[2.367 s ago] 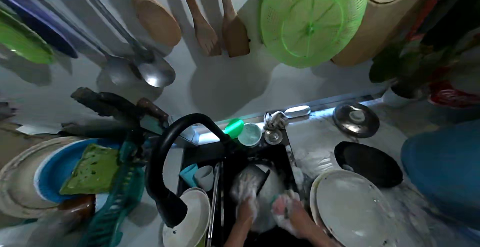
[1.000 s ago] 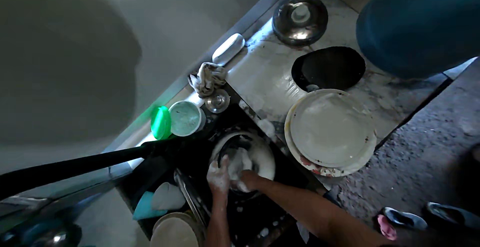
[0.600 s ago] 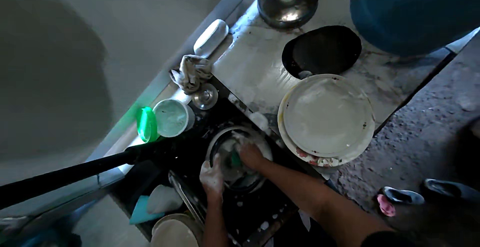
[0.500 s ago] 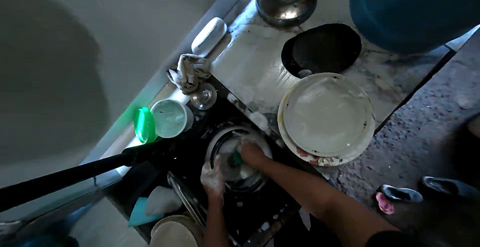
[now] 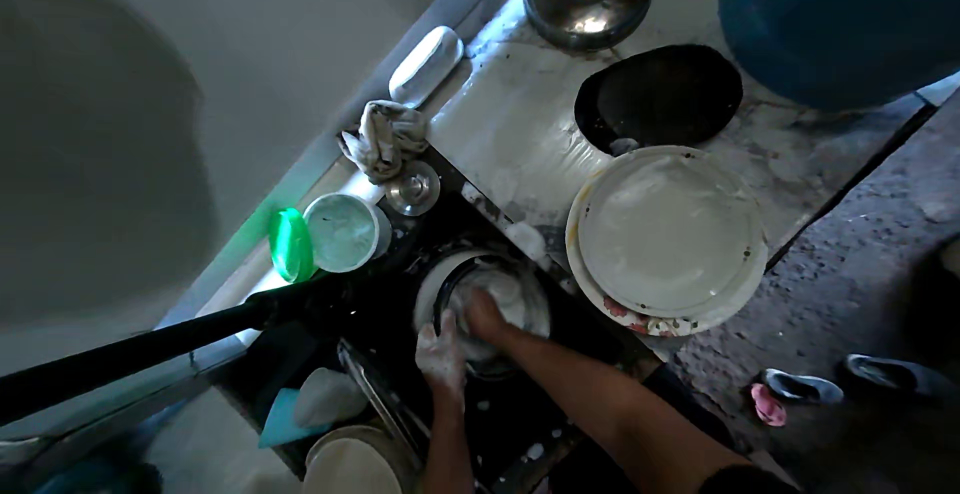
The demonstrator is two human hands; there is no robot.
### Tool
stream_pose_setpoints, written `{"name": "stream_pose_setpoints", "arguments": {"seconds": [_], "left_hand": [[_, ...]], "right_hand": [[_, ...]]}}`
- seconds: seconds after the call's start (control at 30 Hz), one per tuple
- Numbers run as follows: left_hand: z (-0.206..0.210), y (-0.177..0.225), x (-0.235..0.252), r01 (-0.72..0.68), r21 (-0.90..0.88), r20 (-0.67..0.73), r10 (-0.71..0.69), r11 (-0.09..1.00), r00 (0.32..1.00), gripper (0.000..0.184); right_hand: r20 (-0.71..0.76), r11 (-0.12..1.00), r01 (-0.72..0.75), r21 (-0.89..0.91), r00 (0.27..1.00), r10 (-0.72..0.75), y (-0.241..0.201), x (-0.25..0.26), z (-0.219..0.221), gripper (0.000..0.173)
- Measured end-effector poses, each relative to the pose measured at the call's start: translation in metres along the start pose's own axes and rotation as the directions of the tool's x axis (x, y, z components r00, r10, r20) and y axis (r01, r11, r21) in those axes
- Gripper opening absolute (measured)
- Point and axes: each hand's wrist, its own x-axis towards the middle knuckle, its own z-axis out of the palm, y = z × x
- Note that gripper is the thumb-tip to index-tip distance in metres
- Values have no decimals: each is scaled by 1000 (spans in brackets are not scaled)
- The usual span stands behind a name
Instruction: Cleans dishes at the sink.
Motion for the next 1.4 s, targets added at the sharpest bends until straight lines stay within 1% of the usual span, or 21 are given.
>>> {"name": "stream_pose_setpoints", "arguments": {"seconds": [0.07, 0.13, 0.2, 0.27, 0.33, 0.43, 0.53, 0.63, 0.7, 0.77, 0.83, 0.87, 0.97, 1.03, 1.1, 1.17, 1.2, 1.27, 1.3, 1.33, 1.4], "left_hand": [[1, -1, 0, -5, 14, -9, 5, 1000, 1000, 38], [3, 2, 2, -13, 9, -10, 13, 1000, 1000, 38], [5, 6, 4, 2, -60, -14, -3, 998, 1000, 36], [7, 8, 8, 21, -111, -14, -23, 994, 1000, 35], [6, 8, 5, 51, -93, -9, -52, 994, 999, 38], [5, 12, -1, 74, -23, -29, -75, 997, 997, 41], [3, 9, -1, 19, 41, -7, -19, 999, 1000, 40], [5, 6, 0, -46, -87, 19, 48, 995, 999, 34], [5, 4, -1, -60, -151, 29, 65, 987, 997, 33], [3, 0, 0, -67, -142, 47, 75, 988, 996, 33], [2, -4, 3, -88, -95, 84, 96, 992, 992, 33], [2, -3, 4, -101, -68, 93, 107, 993, 990, 33], [2, 0, 2, -83, -38, 87, 86, 996, 992, 36], [3, 0, -2, -61, -57, 61, 65, 996, 996, 36], [3, 2, -1, -68, -58, 53, 71, 996, 996, 36], [2, 7, -1, -64, -77, 74, 69, 995, 995, 36], [2, 9, 0, -57, -95, 84, 65, 994, 994, 36], [0, 8, 3, -30, -124, 93, 41, 992, 995, 35], [0, 7, 5, -13, -125, 104, 26, 992, 994, 34], [0, 7, 7, -5, -119, 113, 18, 993, 993, 34], [0, 8, 8, -32, -82, 114, 42, 996, 993, 35]], "right_hand": [[-65, 995, -96, 1, 993, 96, 17, 17, -11, 43], [-58, 993, -117, -28, 992, 115, 27, 16, -15, 42], [31, 990, -17, -137, 999, 21, 21, 3, -7, 39], [116, 977, 121, -174, 988, -102, 4, -12, 6, 35], [127, 975, 142, -168, 984, -122, -6, -10, 12, 36], [80, 976, 77, -201, 995, -62, 5, 19, -3, 41], [147, 931, -5, -366, 987, 63, 23, 22, -20, 39], [267, 900, 13, -436, 957, 116, 32, -10, -20, 36], [358, 923, 91, -374, 932, 53, 32, -24, -14, 38], [410, 950, 201, -240, 908, -88, 31, -20, -1, 42], [339, 967, 232, -103, 923, -185, 24, -13, 8, 44], [255, 980, 194, -39, 951, -177, 15, -13, 11, 41], [65, 997, 1, 78, 998, -6, -10, -12, 0, 38], [-2, 994, -99, 50, 995, 99, -2, 0, -7, 42], [0, 989, -138, -52, 990, 138, 21, 6, -12, 46], [83, 983, -84, -165, 992, 99, 44, -4, -9, 44], [148, 983, -8, -183, 988, 36, 53, -13, -3, 43], [232, 981, 141, -131, 967, -108, 53, -27, 14, 41], [249, 982, 169, -80, 958, -144, 45, -29, 19, 40], [234, 987, 161, -12, 960, -154, 36, -27, 20, 42], [125, 986, 119, 114, 983, -133, 27, -17, 12, 43]]}}
